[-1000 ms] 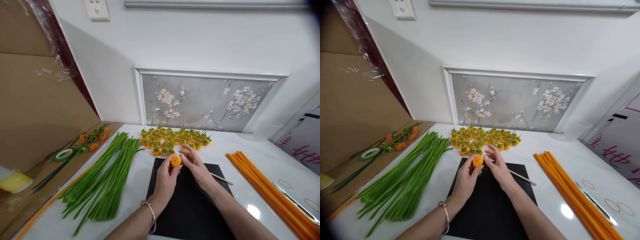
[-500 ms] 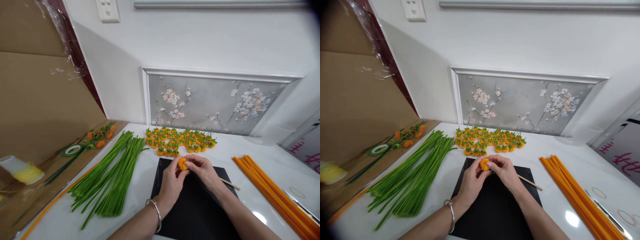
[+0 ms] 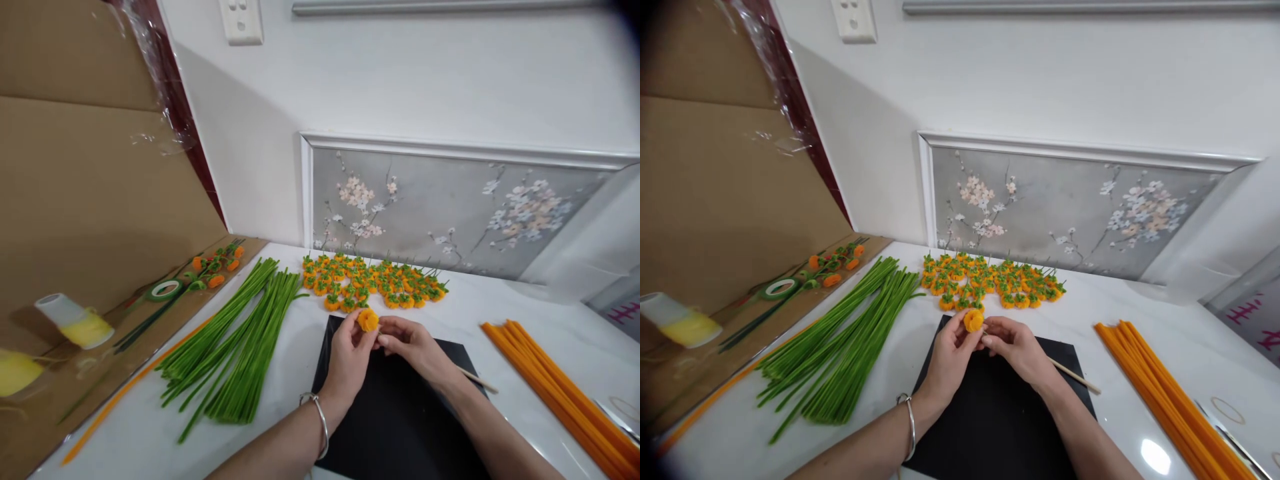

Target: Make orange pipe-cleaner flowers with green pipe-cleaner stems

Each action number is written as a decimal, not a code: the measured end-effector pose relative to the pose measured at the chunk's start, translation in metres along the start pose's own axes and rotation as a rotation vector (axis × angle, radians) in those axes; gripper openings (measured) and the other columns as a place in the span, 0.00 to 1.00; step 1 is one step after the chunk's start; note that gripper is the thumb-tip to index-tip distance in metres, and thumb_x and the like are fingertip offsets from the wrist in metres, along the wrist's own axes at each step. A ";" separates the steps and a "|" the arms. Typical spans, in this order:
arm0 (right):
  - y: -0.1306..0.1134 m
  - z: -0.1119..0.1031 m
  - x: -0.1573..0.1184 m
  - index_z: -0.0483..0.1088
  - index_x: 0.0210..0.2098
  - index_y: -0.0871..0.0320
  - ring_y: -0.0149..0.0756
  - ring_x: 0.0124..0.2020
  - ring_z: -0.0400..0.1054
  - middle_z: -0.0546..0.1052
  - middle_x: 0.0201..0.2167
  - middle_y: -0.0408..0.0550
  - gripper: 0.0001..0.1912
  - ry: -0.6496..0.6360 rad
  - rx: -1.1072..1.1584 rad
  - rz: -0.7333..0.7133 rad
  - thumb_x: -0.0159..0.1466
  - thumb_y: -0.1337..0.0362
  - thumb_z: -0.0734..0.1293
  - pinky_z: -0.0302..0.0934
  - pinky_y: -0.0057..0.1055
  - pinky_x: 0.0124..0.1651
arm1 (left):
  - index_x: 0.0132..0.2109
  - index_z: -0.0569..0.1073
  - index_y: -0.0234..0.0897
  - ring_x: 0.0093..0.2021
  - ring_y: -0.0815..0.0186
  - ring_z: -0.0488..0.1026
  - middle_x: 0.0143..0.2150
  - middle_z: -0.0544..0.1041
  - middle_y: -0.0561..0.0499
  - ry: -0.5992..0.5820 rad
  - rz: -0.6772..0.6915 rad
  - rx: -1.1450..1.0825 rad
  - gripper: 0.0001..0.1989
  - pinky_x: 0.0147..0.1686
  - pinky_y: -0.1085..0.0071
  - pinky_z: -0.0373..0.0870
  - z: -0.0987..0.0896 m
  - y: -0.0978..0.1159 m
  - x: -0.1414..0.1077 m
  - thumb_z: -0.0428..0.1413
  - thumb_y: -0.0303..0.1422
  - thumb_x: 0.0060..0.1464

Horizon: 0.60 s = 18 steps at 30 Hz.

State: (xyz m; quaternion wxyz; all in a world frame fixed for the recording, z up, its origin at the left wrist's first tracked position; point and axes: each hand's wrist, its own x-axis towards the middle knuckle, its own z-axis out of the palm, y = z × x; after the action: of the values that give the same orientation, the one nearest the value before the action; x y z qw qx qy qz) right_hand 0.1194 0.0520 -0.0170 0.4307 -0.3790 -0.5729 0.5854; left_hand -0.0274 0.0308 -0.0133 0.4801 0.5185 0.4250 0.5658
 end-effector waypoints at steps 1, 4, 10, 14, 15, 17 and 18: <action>0.002 -0.002 0.001 0.73 0.39 0.59 0.34 0.28 0.69 0.77 0.28 0.46 0.20 0.032 -0.065 0.002 0.52 0.52 0.73 0.62 0.31 0.32 | 0.50 0.69 0.35 0.40 0.61 0.77 0.41 0.78 0.47 0.000 -0.025 -0.020 0.17 0.38 0.69 0.75 0.000 0.000 0.000 0.56 0.35 0.54; 0.006 -0.009 0.004 0.75 0.35 0.60 0.32 0.23 0.64 0.75 0.25 0.46 0.19 0.144 -0.255 -0.048 0.55 0.50 0.70 0.59 0.31 0.28 | 0.54 0.66 0.34 0.39 0.62 0.77 0.43 0.77 0.46 0.004 -0.079 -0.068 0.22 0.39 0.68 0.75 0.002 -0.001 0.000 0.57 0.35 0.53; -0.008 -0.024 0.007 0.74 0.37 0.57 0.40 0.32 0.67 0.75 0.31 0.51 0.12 0.435 -0.918 -0.306 0.65 0.63 0.58 0.58 0.34 0.36 | 0.56 0.65 0.34 0.34 0.65 0.78 0.41 0.76 0.45 0.037 -0.177 -0.122 0.24 0.33 0.70 0.76 0.007 -0.005 0.000 0.58 0.32 0.52; -0.025 -0.018 0.014 0.74 0.37 0.57 0.43 0.38 0.66 0.74 0.34 0.54 0.16 0.316 -1.490 -0.298 0.63 0.75 0.57 0.53 0.36 0.39 | 0.53 0.67 0.34 0.29 0.69 0.77 0.40 0.76 0.46 0.022 -0.143 -0.076 0.19 0.29 0.73 0.75 0.007 -0.010 0.002 0.55 0.29 0.54; -0.029 -0.015 0.018 0.74 0.35 0.56 0.44 0.39 0.65 0.74 0.33 0.55 0.15 0.278 -1.547 -0.289 0.62 0.76 0.58 0.51 0.37 0.40 | 0.53 0.67 0.34 0.29 0.69 0.77 0.40 0.76 0.46 0.024 -0.138 -0.068 0.18 0.29 0.73 0.75 0.007 -0.011 0.002 0.54 0.28 0.54; -0.035 -0.011 0.028 0.75 0.32 0.56 0.45 0.39 0.64 0.74 0.32 0.55 0.13 0.221 -1.592 -0.288 0.61 0.76 0.60 0.50 0.38 0.40 | 0.53 0.67 0.33 0.28 0.70 0.76 0.40 0.76 0.45 0.029 -0.133 -0.056 0.17 0.28 0.74 0.75 0.006 -0.012 0.003 0.52 0.26 0.55; -0.038 -0.010 0.034 0.75 0.31 0.55 0.45 0.39 0.63 0.74 0.33 0.55 0.13 0.197 -1.601 -0.292 0.61 0.75 0.61 0.49 0.38 0.41 | 0.52 0.68 0.33 0.28 0.70 0.76 0.40 0.76 0.45 0.030 -0.133 -0.050 0.17 0.28 0.74 0.75 0.006 -0.012 0.003 0.51 0.25 0.55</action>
State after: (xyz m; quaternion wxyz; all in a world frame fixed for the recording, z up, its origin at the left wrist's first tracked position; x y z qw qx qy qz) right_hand 0.1200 0.0864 0.0219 0.1499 -0.5429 -0.8204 -0.0986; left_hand -0.0200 0.0363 -0.0243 0.5227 0.4685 0.4514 0.5509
